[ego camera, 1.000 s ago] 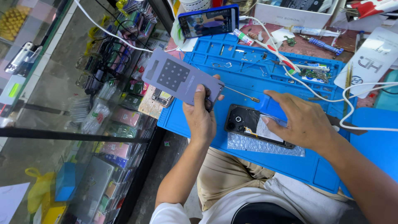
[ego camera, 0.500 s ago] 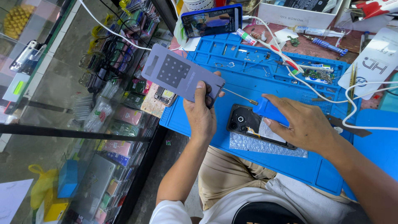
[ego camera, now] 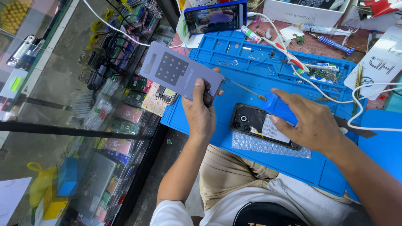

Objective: The person turns on a mobile phone to check the screen, then places the phone and a back cover on a work mat. The person uses a screwdriver to remove screws from the phone's internal chassis and places a thin wire under the chassis.

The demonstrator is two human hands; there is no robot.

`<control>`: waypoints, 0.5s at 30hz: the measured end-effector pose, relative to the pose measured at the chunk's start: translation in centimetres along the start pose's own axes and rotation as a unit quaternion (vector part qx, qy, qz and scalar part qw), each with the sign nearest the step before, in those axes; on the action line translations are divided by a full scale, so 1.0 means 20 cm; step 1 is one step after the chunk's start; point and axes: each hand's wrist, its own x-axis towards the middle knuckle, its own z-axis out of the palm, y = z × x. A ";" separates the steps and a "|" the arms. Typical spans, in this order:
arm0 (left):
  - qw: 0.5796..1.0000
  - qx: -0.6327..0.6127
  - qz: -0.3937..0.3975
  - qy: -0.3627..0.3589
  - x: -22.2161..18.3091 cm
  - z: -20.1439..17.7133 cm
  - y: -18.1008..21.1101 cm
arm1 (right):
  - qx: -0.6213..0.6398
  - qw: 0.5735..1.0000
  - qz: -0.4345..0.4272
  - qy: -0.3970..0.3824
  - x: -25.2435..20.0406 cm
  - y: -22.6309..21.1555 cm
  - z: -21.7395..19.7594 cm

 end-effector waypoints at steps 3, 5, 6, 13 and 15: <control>1.000 -0.001 -0.007 -0.009 0.00 -0.01 -0.01 | -0.012 1.000 0.015 0.014 0.01 0.01 0.00; 1.000 0.002 -0.016 -0.016 -0.01 -0.02 -0.02 | -0.036 0.999 0.002 0.020 0.00 0.02 0.01; 1.000 0.002 -0.017 -0.016 -0.01 -0.02 -0.03 | -0.036 0.999 0.002 0.019 0.00 0.02 0.01; 0.999 0.014 -0.020 -0.036 -0.02 0.00 -0.03 | -0.095 0.994 -0.015 0.055 -0.02 0.06 0.04; 0.999 0.013 -0.017 -0.038 -0.02 0.01 -0.02 | -0.100 0.992 -0.036 0.070 -0.03 0.06 0.04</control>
